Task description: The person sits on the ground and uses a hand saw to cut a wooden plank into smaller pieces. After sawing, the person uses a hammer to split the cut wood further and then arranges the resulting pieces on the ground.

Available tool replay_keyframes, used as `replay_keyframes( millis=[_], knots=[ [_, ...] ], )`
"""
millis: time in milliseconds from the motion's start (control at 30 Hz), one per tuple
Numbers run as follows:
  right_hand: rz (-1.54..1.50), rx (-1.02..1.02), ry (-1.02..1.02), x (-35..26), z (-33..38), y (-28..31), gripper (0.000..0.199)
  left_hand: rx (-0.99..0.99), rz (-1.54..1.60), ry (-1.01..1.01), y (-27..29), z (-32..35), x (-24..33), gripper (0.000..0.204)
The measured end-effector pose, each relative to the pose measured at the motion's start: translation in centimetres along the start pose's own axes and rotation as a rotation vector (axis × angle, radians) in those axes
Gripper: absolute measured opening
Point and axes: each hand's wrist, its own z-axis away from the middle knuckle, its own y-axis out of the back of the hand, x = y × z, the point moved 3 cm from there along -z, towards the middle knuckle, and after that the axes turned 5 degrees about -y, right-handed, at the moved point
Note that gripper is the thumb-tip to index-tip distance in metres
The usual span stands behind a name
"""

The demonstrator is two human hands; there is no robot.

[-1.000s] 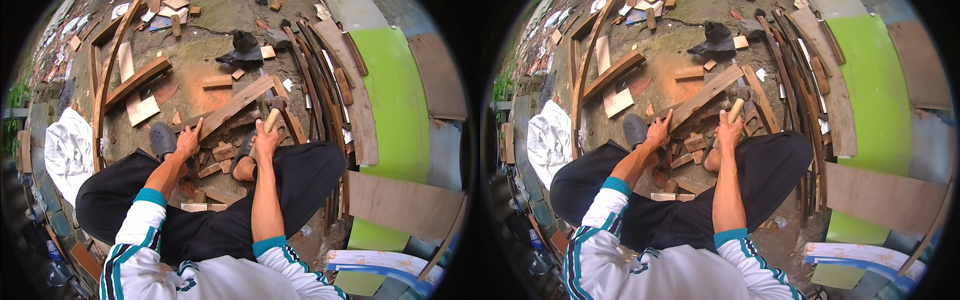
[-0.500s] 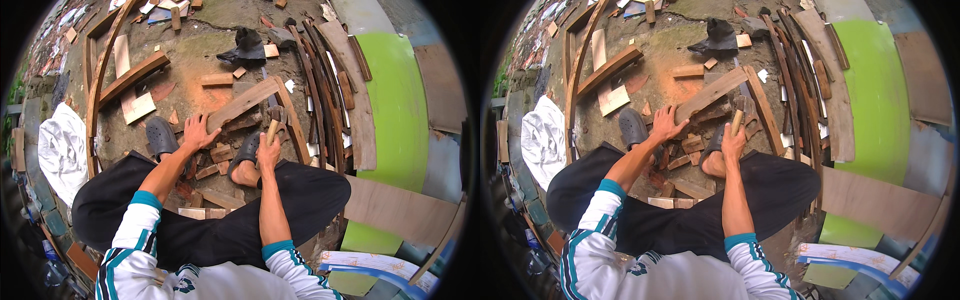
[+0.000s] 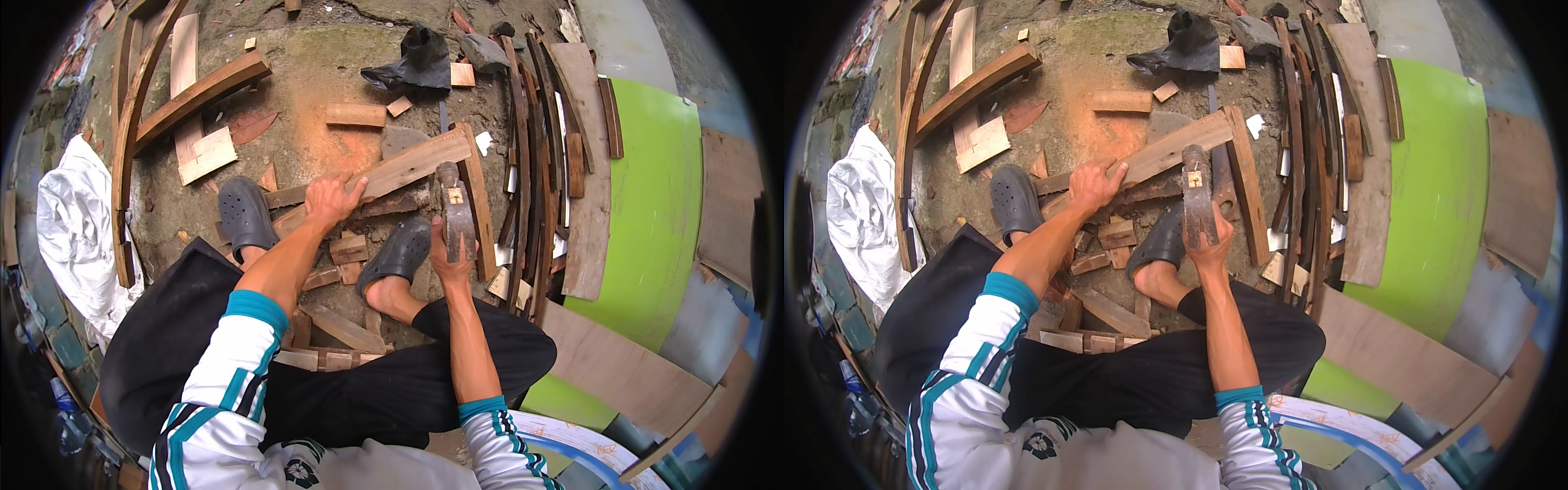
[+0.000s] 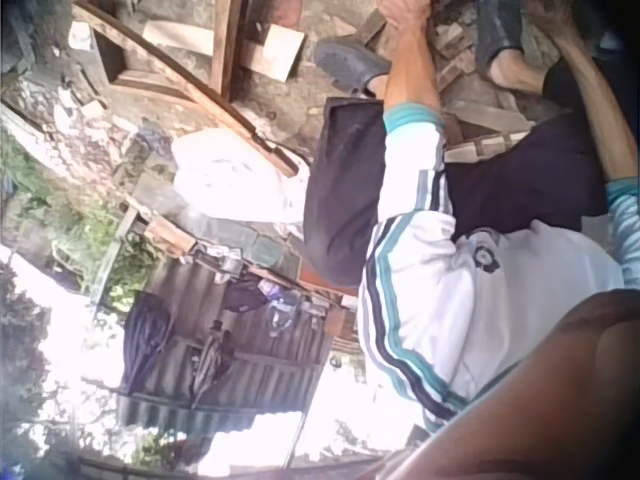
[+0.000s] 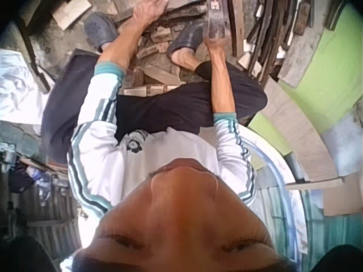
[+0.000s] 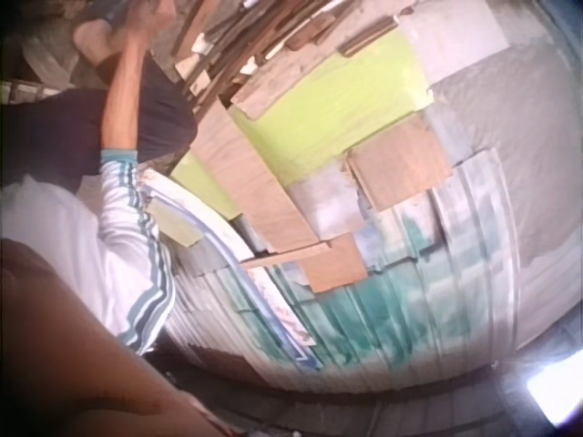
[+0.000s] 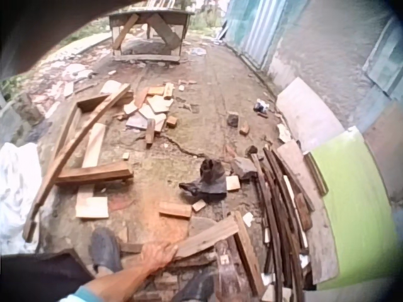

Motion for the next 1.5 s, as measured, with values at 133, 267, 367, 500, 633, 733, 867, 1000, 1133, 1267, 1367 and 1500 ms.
replay_keyframes(
  millis=[133,267,367,500,633,733,867,1000,1133,1267,1367,1500],
  knots=[
    [0.142,-0.245,-0.565,4.8,3.3,-1.7,0.026,-0.001,-0.008,-0.021,-0.4,0.2,0.1,0.060],
    [0.127,-0.172,-0.480,3.5,2.8,0.5,0.026,0.017,-0.033,0.008,-0.5,-0.1,-0.8,0.057],
    [0.062,-0.131,-0.228,0.1,-1.2,2.5,0.022,0.034,-0.015,0.008,-0.1,-0.1,-0.2,0.056],
    [0.108,-0.203,-0.149,0.1,-2.5,2.3,0.025,0.037,-0.019,0.013,0.0,-0.2,-0.1,0.057],
    [0.278,-0.427,-0.634,8.1,1.7,1.1,0.033,0.035,-0.005,-0.012,0.2,-0.3,0.3,0.060],
    [0.224,-0.318,-0.687,8.5,2.3,2.8,0.032,-0.056,-0.054,0.023,0.6,-0.4,0.3,0.060],
    [0.101,-0.249,-0.416,1.8,-1.6,4.0,0.027,0.012,-0.047,0.019,0.1,0.0,-0.3,0.061],
    [0.077,-0.263,-0.334,2.8,-2.1,1.6,0.029,0.019,-0.064,0.018,-0.4,-0.1,-0.3,0.061],
    [0.359,-0.446,-0.622,11.5,2.9,0.7,0.031,-0.007,-0.054,0.042,-0.4,0.1,0.1,0.058],
    [0.247,-0.393,-0.552,8.1,2.7,1.9,0.031,-0.027,-0.071,0.061,0.4,-0.3,0.0,0.057],
    [0.088,-0.276,-0.328,3.1,0.1,2.7,0.029,-0.067,-0.068,0.080,0.3,0.4,0.1,0.057],
    [-0.096,-0.287,-0.208,1.9,-2.8,2.1,0.030,0.000,-0.050,0.030,-0.1,0.7,-0.1,0.057]
  ],
)
